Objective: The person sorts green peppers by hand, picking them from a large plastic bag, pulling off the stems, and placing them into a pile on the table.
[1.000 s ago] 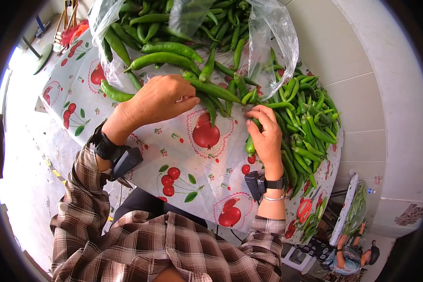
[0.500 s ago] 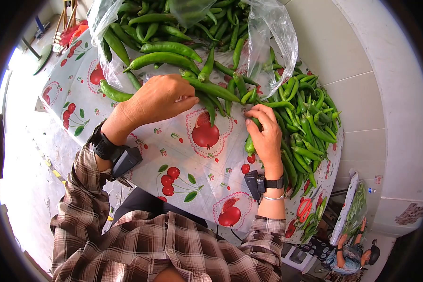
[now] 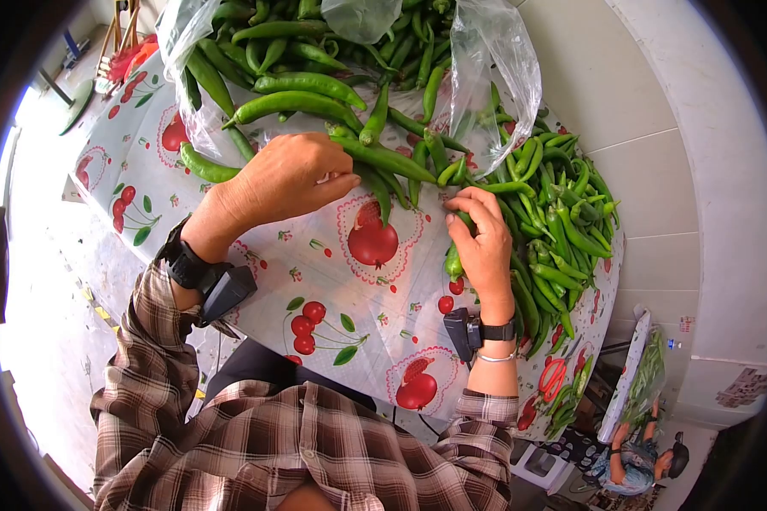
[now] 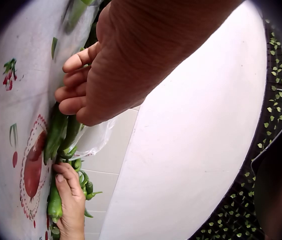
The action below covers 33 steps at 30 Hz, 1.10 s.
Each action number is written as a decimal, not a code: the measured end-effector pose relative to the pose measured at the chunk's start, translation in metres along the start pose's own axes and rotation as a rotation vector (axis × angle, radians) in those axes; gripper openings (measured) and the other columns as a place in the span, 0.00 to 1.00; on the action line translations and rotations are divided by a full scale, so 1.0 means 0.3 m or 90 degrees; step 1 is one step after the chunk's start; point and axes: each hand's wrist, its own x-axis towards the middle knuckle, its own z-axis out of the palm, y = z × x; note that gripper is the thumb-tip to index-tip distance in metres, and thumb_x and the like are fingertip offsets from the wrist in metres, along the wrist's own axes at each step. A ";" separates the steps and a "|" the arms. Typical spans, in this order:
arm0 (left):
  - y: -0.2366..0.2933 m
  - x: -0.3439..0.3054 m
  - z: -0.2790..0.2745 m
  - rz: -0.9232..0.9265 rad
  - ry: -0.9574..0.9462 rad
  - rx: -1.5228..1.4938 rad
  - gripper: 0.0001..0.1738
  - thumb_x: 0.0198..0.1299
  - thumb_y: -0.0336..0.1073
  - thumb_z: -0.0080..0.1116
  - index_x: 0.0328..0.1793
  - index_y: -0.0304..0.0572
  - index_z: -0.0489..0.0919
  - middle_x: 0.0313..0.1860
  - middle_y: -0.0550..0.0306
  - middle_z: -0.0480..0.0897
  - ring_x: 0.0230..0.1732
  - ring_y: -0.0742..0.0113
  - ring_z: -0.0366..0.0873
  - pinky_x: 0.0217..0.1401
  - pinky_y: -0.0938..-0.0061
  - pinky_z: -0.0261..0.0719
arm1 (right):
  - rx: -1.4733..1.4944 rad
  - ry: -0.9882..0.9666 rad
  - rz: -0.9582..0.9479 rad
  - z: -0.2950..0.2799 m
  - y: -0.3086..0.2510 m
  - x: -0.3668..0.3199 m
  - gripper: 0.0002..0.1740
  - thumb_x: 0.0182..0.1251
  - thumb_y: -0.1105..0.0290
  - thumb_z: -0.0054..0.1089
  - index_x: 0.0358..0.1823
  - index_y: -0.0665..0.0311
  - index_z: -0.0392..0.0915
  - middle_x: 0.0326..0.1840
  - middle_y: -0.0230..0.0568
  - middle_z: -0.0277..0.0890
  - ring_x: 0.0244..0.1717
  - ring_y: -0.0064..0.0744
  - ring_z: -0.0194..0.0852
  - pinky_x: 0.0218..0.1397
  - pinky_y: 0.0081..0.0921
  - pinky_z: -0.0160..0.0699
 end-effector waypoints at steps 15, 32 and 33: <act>0.007 -0.003 -0.006 0.002 0.003 0.001 0.16 0.58 0.41 0.54 0.23 0.36 0.78 0.23 0.43 0.79 0.30 0.41 0.79 0.36 0.52 0.77 | 0.004 -0.010 0.046 -0.003 -0.014 0.000 0.09 0.58 0.77 0.60 0.41 0.66 0.79 0.48 0.38 0.75 0.49 0.37 0.76 0.52 0.27 0.73; 0.029 -0.009 -0.024 -0.020 -0.070 0.014 0.14 0.58 0.38 0.57 0.27 0.34 0.76 0.28 0.44 0.78 0.33 0.43 0.77 0.36 0.55 0.75 | 0.015 -0.012 0.025 -0.003 -0.013 0.002 0.09 0.58 0.77 0.60 0.41 0.67 0.79 0.48 0.39 0.75 0.49 0.37 0.75 0.55 0.27 0.71; 0.030 -0.009 -0.025 -0.021 -0.070 0.013 0.14 0.58 0.38 0.57 0.27 0.34 0.76 0.28 0.44 0.78 0.33 0.43 0.77 0.36 0.55 0.75 | 0.015 -0.013 0.028 -0.003 -0.013 0.002 0.09 0.58 0.77 0.60 0.41 0.67 0.79 0.48 0.39 0.75 0.50 0.37 0.75 0.55 0.27 0.71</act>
